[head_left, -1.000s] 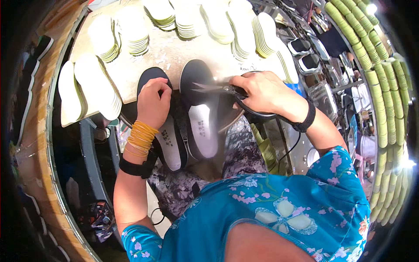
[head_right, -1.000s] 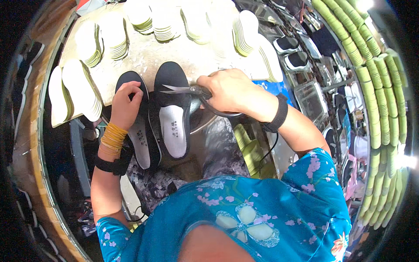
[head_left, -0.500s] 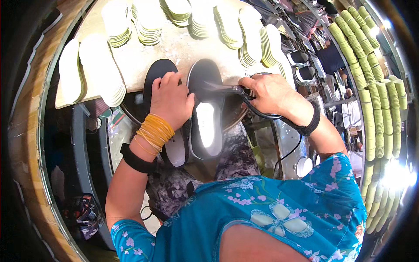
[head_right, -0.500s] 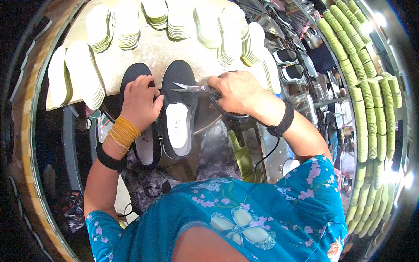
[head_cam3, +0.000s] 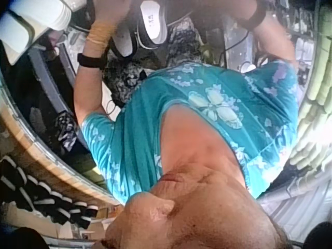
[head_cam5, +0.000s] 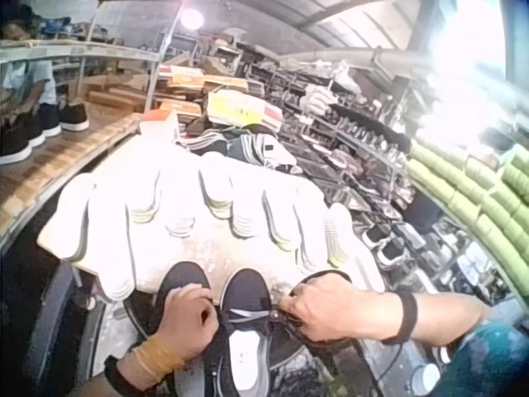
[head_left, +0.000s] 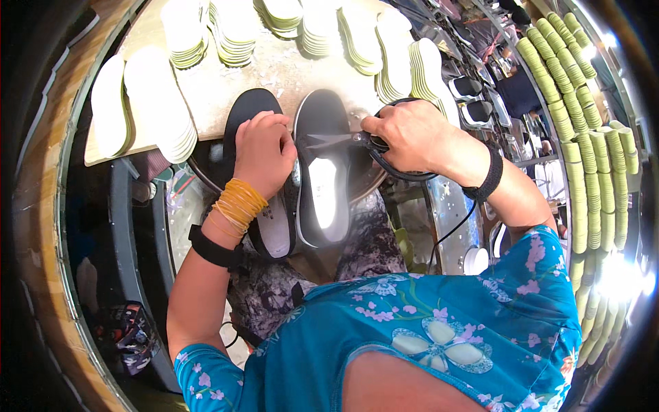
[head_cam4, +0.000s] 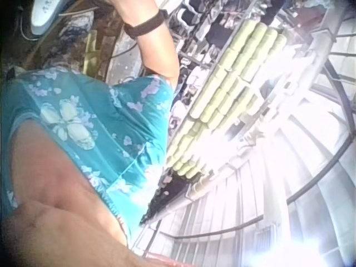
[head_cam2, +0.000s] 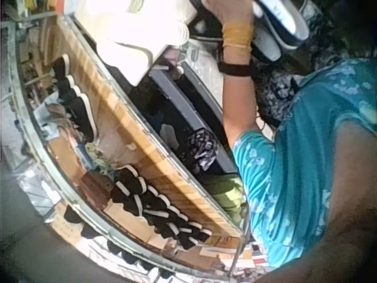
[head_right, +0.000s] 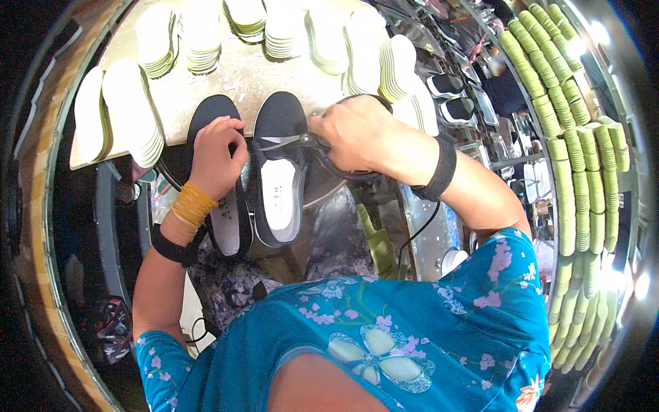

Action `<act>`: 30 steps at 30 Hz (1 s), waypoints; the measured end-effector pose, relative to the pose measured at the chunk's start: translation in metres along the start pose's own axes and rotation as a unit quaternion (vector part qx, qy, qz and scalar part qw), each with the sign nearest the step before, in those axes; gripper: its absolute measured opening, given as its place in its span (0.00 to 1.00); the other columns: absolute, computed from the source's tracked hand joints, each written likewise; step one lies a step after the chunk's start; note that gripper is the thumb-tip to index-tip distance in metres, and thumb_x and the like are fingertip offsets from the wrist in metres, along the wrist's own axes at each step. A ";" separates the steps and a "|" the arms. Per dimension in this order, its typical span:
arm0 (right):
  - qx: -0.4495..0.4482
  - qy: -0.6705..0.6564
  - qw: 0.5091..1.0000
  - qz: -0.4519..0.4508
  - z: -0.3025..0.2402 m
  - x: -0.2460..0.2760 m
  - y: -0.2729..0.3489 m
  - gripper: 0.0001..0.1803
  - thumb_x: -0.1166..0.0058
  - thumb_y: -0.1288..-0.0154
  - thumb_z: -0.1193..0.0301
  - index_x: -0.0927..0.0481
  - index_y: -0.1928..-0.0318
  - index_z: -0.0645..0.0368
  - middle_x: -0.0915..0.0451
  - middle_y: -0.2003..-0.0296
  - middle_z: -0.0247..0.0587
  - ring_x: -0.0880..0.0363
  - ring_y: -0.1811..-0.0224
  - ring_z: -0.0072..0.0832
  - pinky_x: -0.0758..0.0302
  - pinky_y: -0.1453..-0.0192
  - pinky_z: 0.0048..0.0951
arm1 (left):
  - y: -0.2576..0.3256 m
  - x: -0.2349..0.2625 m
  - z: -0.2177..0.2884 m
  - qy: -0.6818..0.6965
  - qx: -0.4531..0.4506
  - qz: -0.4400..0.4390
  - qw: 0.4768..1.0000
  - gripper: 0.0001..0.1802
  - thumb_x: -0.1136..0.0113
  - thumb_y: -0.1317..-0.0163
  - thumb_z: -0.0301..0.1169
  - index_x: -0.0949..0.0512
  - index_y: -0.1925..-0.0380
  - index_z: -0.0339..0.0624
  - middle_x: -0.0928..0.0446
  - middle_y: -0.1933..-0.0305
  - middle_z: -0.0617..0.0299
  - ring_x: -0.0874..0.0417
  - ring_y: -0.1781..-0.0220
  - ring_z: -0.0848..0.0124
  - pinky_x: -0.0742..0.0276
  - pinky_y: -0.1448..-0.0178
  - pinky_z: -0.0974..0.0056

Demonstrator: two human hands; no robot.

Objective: The person trims the edges of shoes using shears, inserts insoles into the shoes, and places the finished products onto a rack.

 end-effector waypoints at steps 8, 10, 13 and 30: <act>0.011 0.078 0.995 -0.061 -0.004 0.010 -0.010 0.17 0.45 0.55 0.68 0.25 0.61 0.57 0.23 0.74 0.44 0.22 0.68 0.39 0.26 0.65 0.36 | 0.003 0.002 -0.004 0.021 -0.011 -0.006 1.000 0.06 0.42 0.54 0.29 0.27 0.76 0.41 0.26 0.56 0.59 0.31 0.44 0.57 0.41 0.41 0.55; 0.000 0.082 0.994 -0.074 0.000 0.009 -0.008 0.17 0.45 0.55 0.67 0.25 0.61 0.57 0.23 0.73 0.44 0.21 0.67 0.39 0.26 0.64 0.36 | 0.003 0.001 0.004 0.004 -0.017 -0.016 1.000 0.07 0.41 0.54 0.30 0.27 0.75 0.42 0.26 0.55 0.59 0.32 0.43 0.57 0.43 0.40 0.55; -0.018 0.082 0.993 -0.080 0.003 0.009 -0.007 0.17 0.44 0.54 0.66 0.25 0.61 0.57 0.23 0.73 0.44 0.21 0.67 0.39 0.25 0.64 0.35 | 0.004 0.001 0.020 -0.075 -0.034 -0.059 0.995 0.08 0.40 0.54 0.32 0.25 0.73 0.42 0.28 0.52 0.57 0.35 0.41 0.58 0.45 0.39 0.53; 0.002 0.080 0.995 -0.066 -0.007 0.009 -0.013 0.21 0.43 0.56 0.69 0.26 0.57 0.56 0.24 0.72 0.43 0.21 0.68 0.37 0.25 0.65 0.34 | 0.000 0.010 -0.014 0.206 0.109 0.027 0.972 0.03 0.44 0.52 0.24 0.26 0.76 0.35 0.23 0.65 0.56 0.22 0.65 0.60 0.29 0.56 0.63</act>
Point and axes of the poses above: each hand's wrist, its own y-axis away from the middle knuckle, its own x-axis out of the back of the hand, z = x × y, the point moved 8 cm from there along -y, towards the middle knuckle
